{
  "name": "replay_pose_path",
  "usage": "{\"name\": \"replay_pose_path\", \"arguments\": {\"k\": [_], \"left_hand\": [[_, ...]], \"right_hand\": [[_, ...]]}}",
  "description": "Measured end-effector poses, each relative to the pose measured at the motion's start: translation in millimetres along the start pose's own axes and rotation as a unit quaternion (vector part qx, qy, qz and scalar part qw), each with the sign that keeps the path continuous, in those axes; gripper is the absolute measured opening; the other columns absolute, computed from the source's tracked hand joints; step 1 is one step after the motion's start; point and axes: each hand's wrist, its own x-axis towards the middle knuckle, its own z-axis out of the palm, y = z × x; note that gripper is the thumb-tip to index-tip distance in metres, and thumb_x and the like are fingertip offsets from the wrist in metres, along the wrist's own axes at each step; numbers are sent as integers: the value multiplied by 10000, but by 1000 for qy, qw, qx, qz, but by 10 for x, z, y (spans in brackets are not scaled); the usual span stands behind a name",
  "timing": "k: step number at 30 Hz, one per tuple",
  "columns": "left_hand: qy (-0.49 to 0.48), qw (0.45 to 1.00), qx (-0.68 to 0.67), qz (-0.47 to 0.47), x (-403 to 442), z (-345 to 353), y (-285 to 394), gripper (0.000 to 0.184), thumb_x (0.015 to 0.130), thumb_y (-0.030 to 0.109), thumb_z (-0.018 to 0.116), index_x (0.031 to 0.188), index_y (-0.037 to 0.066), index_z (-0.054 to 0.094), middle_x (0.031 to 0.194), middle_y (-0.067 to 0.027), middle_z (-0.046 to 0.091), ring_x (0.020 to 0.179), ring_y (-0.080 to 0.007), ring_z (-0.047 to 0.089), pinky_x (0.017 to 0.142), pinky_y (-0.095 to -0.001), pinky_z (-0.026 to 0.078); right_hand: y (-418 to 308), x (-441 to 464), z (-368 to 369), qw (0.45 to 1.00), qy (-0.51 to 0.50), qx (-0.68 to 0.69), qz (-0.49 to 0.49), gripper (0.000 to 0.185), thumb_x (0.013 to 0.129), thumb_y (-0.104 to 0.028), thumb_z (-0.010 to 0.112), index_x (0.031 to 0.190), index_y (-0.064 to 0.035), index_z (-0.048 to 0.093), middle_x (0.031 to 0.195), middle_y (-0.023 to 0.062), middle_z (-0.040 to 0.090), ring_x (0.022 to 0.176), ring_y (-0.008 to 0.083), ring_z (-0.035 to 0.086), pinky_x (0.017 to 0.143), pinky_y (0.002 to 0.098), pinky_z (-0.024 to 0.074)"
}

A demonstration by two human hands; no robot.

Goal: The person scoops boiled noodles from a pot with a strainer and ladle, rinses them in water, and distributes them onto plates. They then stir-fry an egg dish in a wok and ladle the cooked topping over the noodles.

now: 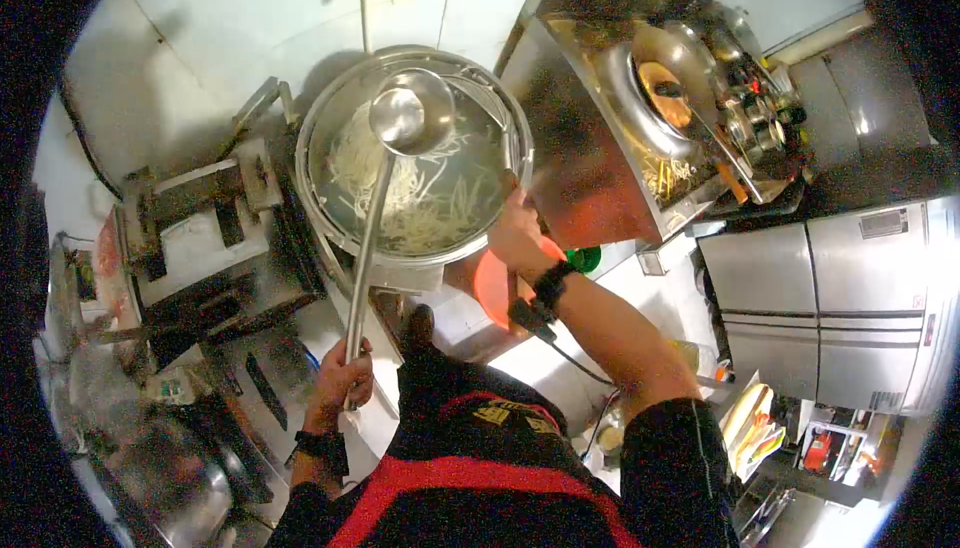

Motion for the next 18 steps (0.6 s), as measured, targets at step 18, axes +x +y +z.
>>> {"name": "replay_pose_path", "arguments": {"k": [18], "left_hand": [[61,998,-25,10,6,-452,436,209,859,22,515,1054,15,440,568,-9,410,368,-87,388,337,-246,324]], "right_hand": [[289,300,425,840,-328,385,194,83,885,-25,514,870,28,453,672,132,534,562,218,553,491,354,488]]}}
